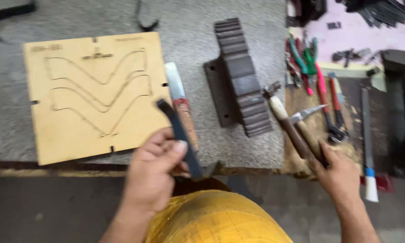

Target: The person bends a flat metal strip into a zigzag shape using a wooden template, a manual bending machine, and a hammer. They repeatedly check the metal against the template and adjust the bends with the tools.

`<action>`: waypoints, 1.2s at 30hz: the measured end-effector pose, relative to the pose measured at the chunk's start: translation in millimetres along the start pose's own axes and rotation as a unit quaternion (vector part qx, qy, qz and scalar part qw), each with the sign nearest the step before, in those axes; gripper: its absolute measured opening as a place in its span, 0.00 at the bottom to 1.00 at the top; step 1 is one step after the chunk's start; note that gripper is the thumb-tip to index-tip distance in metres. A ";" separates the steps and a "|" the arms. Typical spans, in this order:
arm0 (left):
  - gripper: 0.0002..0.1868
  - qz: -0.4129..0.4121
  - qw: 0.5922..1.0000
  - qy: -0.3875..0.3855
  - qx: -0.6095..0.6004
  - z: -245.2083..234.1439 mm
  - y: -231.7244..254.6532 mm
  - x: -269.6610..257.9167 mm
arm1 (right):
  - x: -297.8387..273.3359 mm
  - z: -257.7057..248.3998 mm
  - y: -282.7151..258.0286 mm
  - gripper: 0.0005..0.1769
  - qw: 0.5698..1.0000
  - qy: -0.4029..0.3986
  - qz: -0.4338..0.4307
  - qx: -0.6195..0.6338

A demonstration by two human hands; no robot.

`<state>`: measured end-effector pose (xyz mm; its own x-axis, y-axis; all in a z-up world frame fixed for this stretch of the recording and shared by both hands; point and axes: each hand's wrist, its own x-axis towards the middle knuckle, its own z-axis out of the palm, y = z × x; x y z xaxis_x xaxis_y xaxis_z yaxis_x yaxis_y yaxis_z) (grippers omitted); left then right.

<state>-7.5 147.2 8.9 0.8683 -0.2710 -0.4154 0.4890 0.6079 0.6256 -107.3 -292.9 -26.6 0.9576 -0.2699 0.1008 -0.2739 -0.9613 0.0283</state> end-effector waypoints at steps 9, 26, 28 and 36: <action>0.09 0.185 0.980 0.058 -0.032 -144.0 70.7 39.3 | 2.1 -43.1 -47.3 0.09 0.954 0.181 0.001 0.241; 0.19 0.199 0.767 0.168 0.586 -187.3 167.1 17.5 | 6.5 -53.4 -352.9 0.16 0.947 -0.058 -0.093 0.303; 0.21 0.194 0.731 0.182 0.628 -201.1 184.0 19.5 | 12.2 -45.9 -370.0 0.20 0.954 -0.073 -0.086 0.279; 0.35 0.080 0.709 0.171 0.679 -225.0 181.6 37.1 | 34.2 -25.9 -388.1 0.27 0.968 -0.062 -0.091 0.226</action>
<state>94.9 415.5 -41.5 0.9646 0.0576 -0.2575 0.2161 -0.7323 0.6458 29.5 72.4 -8.3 0.9974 -0.0712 0.0141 -0.0594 -0.9120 -0.4059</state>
